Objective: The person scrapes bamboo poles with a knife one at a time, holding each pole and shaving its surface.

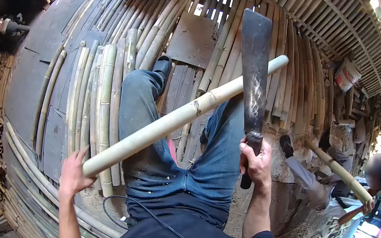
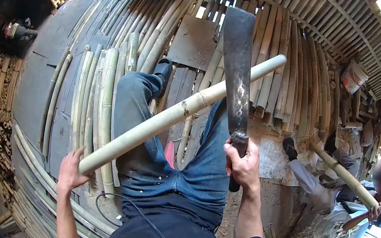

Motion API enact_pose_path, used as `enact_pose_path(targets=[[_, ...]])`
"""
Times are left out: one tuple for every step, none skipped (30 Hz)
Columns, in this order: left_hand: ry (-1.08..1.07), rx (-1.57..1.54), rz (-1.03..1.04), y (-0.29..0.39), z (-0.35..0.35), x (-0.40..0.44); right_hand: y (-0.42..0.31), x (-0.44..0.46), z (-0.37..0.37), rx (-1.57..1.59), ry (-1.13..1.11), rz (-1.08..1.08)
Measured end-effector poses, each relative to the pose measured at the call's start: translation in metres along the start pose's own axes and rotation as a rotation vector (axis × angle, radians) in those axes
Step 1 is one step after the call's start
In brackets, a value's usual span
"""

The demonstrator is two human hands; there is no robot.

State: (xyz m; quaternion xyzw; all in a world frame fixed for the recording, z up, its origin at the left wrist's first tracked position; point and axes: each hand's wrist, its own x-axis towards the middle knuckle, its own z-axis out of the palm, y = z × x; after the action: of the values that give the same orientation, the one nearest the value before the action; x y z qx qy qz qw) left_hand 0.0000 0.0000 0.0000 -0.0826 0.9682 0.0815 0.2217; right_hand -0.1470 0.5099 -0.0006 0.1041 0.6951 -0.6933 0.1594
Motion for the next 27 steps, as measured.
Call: enact_pose_path(targets=[[0.099,-0.086,-0.008,0.027,0.003,0.018,0.003,-0.001,-0.001,-0.008,-0.009,0.005],[0.132,-0.080,-0.030,0.059,0.002,0.032,0.007,-0.002,-0.001,0.000,-0.001,0.013],[0.260,-0.103,0.052,0.078,0.003,0.054,0.008,0.001,0.008,-0.003,0.003,0.033],[0.181,-0.029,0.042,0.092,-0.007,0.066,0.016,0.003,0.018,0.003,0.001,0.014],[0.087,0.021,0.039,0.106,-0.009,0.074,0.019,-0.001,0.019,-0.016,0.009,0.007],[0.067,-0.080,0.084,0.104,-0.004,0.078,0.014,-0.010,0.014,-0.048,0.011,0.034],[0.066,-0.174,0.128,0.094,0.000,0.086,0.010,-0.013,0.011,-0.072,0.017,0.014],[0.071,-0.196,0.176,0.082,-0.013,0.090,0.010,-0.013,0.012,-0.071,0.013,-0.012],[0.058,-0.292,0.200,0.066,-0.018,0.091,0.012,-0.011,0.011,-0.057,0.004,-0.011],[0.027,-0.416,0.260,0.052,-0.019,0.088,0.014,-0.013,0.006,-0.083,0.015,-0.045],[-0.017,-0.539,0.320,0.042,-0.019,0.084,0.016,-0.019,0.002,-0.108,0.034,-0.068],[-0.171,-0.686,0.199,0.056,-0.042,0.073,0.014,-0.024,-0.001,-0.087,0.047,-0.031],[-0.210,-0.713,0.181,0.052,-0.045,0.066,0.011,-0.027,-0.004,-0.066,0.031,-0.014],[-0.245,-0.757,0.172,0.050,-0.050,0.064,0.006,-0.026,-0.003,-0.150,0.040,-0.015],[-0.277,-0.805,0.163,0.048,-0.052,0.063,0.001,-0.024,-0.002,-0.238,0.046,-0.018],[-0.283,-0.806,0.163,0.043,-0.052,0.066,-0.002,-0.023,0.000,-0.255,0.073,-0.024],[-0.358,-0.763,0.191,0.037,-0.053,0.072,-0.004,-0.022,0.003,-0.274,0.102,-0.034],[-0.428,-0.720,0.221,0.033,-0.053,0.078,-0.001,-0.021,0.005,-0.269,0.094,-0.034],[-0.425,-0.725,0.227,0.032,-0.047,0.082,-0.009,-0.022,0.012,-0.146,0.061,0.162],[-0.419,-0.602,0.230,0.030,-0.037,0.087,0.006,-0.018,0.019,-0.224,0.069,0.076],[-0.409,-0.475,0.234,0.029,-0.031,0.094,0.026,-0.012,0.023,-0.298,0.079,-0.014],[-0.329,-0.418,0.285,0.034,-0.028,0.092,0.030,-0.008,0.027,-0.356,0.061,0.029],[-0.234,-0.383,0.355,0.039,-0.027,0.090,0.027,-0.010,0.030,-0.279,0.062,0.229],[-0.170,-0.346,0.340,0.046,-0.024,0.088,0.032,-0.010,0.030,-0.205,0.062,0.274],[-0.109,-0.312,0.318,0.054,-0.020,0.085,0.038,-0.009,0.028,-0.135,0.057,0.322],[-0.118,-0.321,0.305,0.064,-0.015,0.081,0.043,-0.007,0.026,-0.143,0.047,0.334],[-0.069,-0.247,0.286,0.074,-0.010,0.077,0.048,-0.008,0.025,-0.189,0.049,0.297]])
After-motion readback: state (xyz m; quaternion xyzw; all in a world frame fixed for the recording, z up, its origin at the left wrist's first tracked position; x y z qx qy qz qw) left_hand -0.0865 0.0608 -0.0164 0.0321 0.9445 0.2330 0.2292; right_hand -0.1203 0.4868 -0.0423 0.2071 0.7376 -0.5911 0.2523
